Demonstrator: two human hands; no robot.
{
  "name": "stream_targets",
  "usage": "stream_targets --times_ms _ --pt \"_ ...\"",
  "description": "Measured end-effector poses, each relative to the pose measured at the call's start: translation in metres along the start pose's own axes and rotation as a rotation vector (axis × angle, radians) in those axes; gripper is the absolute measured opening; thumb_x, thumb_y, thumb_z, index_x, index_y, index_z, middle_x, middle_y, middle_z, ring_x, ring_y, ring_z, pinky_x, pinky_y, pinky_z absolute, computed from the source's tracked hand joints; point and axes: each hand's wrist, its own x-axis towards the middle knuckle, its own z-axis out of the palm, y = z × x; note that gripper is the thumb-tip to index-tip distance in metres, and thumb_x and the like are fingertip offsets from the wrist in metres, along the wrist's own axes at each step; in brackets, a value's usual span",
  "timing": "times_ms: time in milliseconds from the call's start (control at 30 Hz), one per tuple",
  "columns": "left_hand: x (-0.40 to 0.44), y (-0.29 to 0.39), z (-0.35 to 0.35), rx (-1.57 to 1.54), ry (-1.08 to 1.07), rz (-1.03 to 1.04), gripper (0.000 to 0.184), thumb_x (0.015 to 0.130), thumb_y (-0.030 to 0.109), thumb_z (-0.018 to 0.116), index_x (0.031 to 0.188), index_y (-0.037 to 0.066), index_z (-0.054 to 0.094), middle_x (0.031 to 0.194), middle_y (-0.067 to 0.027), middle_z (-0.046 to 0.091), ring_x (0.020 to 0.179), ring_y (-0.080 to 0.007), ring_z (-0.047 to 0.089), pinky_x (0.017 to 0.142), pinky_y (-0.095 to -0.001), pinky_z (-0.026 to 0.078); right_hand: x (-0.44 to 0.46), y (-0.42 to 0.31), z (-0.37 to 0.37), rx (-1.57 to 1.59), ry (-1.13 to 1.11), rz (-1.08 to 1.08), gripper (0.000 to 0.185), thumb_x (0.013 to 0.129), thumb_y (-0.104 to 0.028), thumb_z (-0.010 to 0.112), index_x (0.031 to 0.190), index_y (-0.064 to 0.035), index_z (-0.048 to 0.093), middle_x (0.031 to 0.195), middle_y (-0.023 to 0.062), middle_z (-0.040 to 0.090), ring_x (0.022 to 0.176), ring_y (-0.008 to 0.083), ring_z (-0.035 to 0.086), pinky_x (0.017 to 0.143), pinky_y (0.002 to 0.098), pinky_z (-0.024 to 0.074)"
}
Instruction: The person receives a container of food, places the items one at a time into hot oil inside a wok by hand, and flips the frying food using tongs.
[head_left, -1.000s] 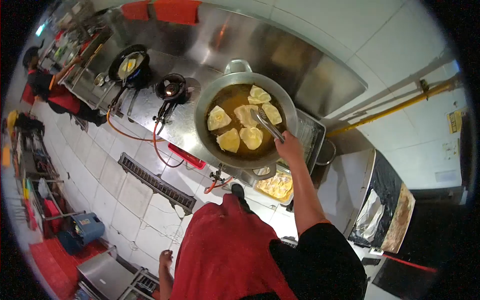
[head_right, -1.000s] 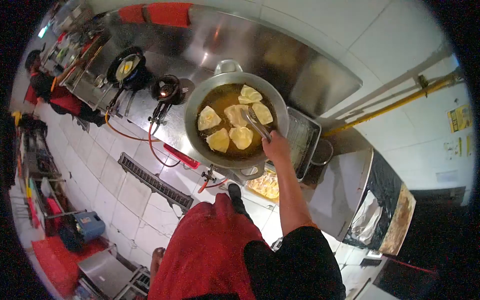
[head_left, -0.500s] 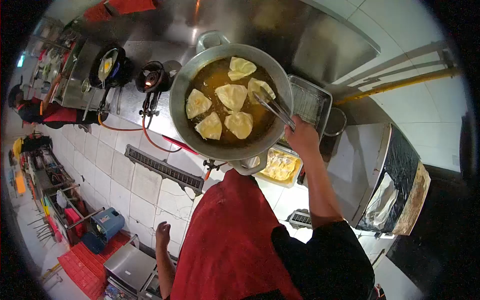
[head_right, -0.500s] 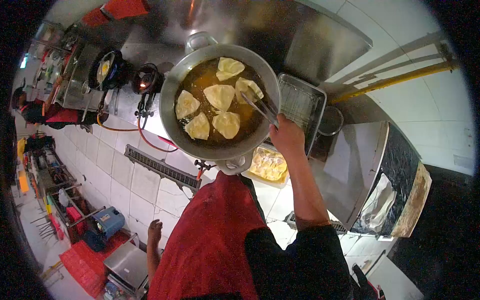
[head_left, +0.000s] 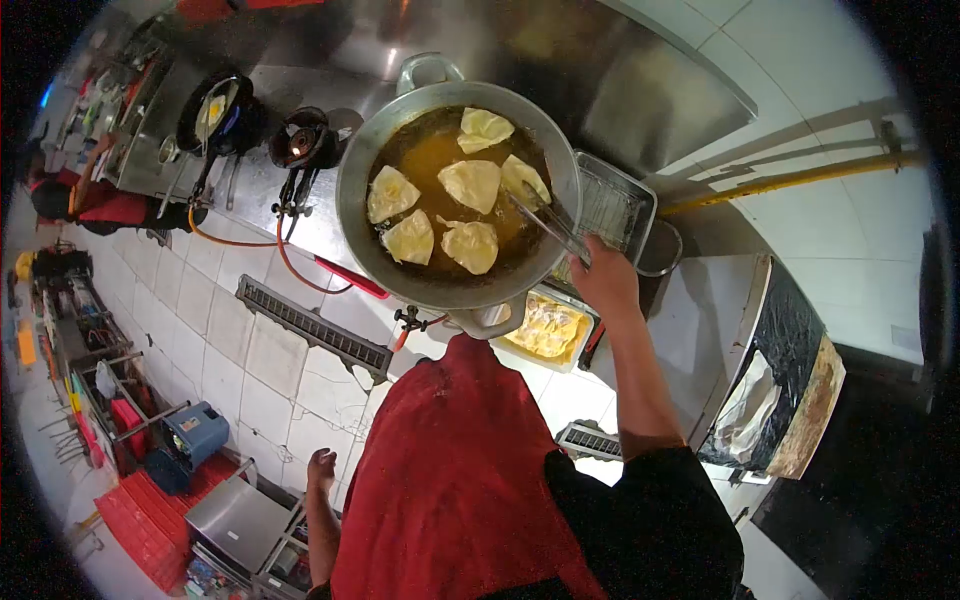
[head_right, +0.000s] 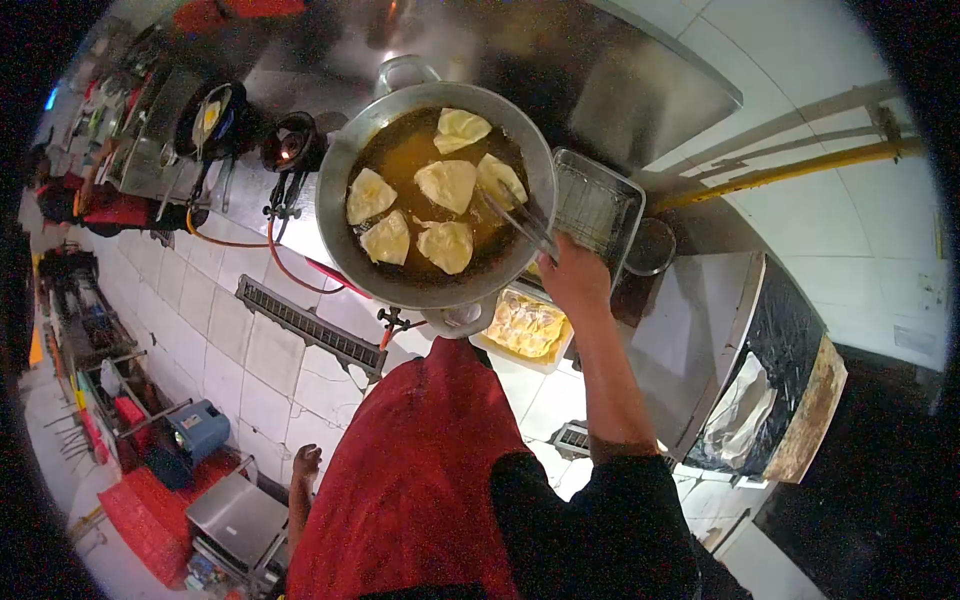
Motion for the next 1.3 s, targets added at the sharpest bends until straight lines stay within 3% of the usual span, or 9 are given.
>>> stream_targets --times_ms 333,533,733,800,900,1000,1067,1133,1300 --pt "0.003 -0.032 0.02 0.05 0.048 -0.002 0.037 0.084 0.02 0.064 0.114 -0.001 0.055 0.089 -0.0121 0.065 0.07 -0.0148 0.057 0.062 -0.0292 0.047 0.013 -0.053 -0.002 0.071 0.017 -0.065 0.035 0.085 -0.033 0.057 0.107 -0.0061 0.055 0.089 0.0217 0.064 0.085 0.0404 0.062 0.075 0.0494 0.0491" --pt "0.024 -0.049 0.026 -0.054 0.111 0.065 0.043 0.082 0.024 0.065 0.115 -0.002 0.056 0.091 -0.0151 0.066 0.08 -0.0197 0.061 0.072 -0.0322 0.049 0.022 -0.089 -0.015 0.042 -0.185 -0.033 0.045 0.085 -0.034 0.057 0.116 -0.0014 0.053 0.11 0.0211 0.06 0.101 0.0361 0.059 0.085 0.0465 0.047" --pt "0.045 -0.114 0.038 -0.144 0.18 0.075 0.039 0.082 0.023 0.066 0.112 0.0 0.058 0.077 -0.0102 0.063 0.062 -0.0179 0.056 0.056 -0.0314 0.047 0.033 -0.095 0.0 0.056 -0.154 -0.062 0.046 0.086 -0.036 0.058 0.117 -0.0029 0.055 0.113 0.0206 0.06 0.102 0.0365 0.059 0.086 0.0449 0.0472" --pt "0.017 -0.113 0.036 -0.269 0.111 -0.113 0.033 0.081 0.021 0.068 0.107 0.002 0.059 0.072 -0.0078 0.06 0.056 -0.0163 0.053 0.05 -0.0312 0.044 0.031 -0.092 0.004 0.016 -0.199 0.006 0.048 0.084 -0.038 0.059 0.117 -0.0023 0.055 0.114 0.0205 0.059 0.103 0.0371 0.058 0.085 0.0463 0.0466" --pt "0.043 -0.196 0.037 0.034 0.036 0.352 0.029 0.079 0.018 0.069 0.102 0.004 0.06 0.071 -0.0078 0.061 0.056 -0.0168 0.054 0.049 -0.0317 0.045 0.017 -0.085 -0.004 0.105 -0.003 -0.056 0.044 0.081 -0.035 0.063 0.107 -0.0005 0.057 0.105 0.0213 0.061 0.097 0.0371 0.059 0.08 0.0447 0.0467" --pt "0.006 -0.197 0.05 -0.281 0.252 -0.001 0.025 0.077 0.016 0.07 0.097 0.004 0.061 0.069 -0.0084 0.061 0.053 -0.0172 0.054 0.048 -0.0318 0.045 0.002 -0.058 -0.001 0.204 0.095 -0.014 0.039 0.079 -0.033 0.066 0.096 0.0014 0.059 0.093 0.0213 0.065 0.087 0.0383 0.062 0.074 0.0426 0.0476" --pt "-0.007 -0.193 0.046 -0.18 0.24 0.044 0.021 0.074 0.01 0.068 0.093 0.002 0.062 0.068 -0.0084 0.061 0.051 -0.0174 0.054 0.049 -0.0311 0.045 -0.022 -0.055 -0.01 0.167 0.106 -0.076 0.039 0.079 -0.032 0.065 0.095 0.0026 0.059 0.091 0.0221 0.065 0.085 0.0395 0.062 0.074 0.0434 0.0475" --pt "0.023 -0.235 0.052 -0.564 0.149 -0.024 0.022 0.069 0.003 0.065 0.09 -0.001 0.061 0.069 -0.0087 0.061 0.052 -0.0177 0.055 0.048 -0.0305 0.044 -0.032 -0.043 -0.008 0.141 0.046 -0.04 0.041 0.079 -0.033 0.065 0.097 0.0038 0.059 0.093 0.0242 0.064 0.088 0.0398 0.061 0.076 0.0435 0.0476" --pt "0.04 -0.202 0.045 -0.166 0.146 0.002 0.034 0.064 0.003 0.063 0.098 -0.003 0.062 0.07 -0.0108 0.063 0.054 -0.0191 0.058 0.05 -0.0313 0.046 -0.061 -0.027 0.0 0.075 0.222 -0.013 0.045 0.08 -0.035 0.064 0.103 0.0036 0.06 0.096 0.0257 0.063 0.093 0.0399 0.06 0.08 0.0436 0.0474"
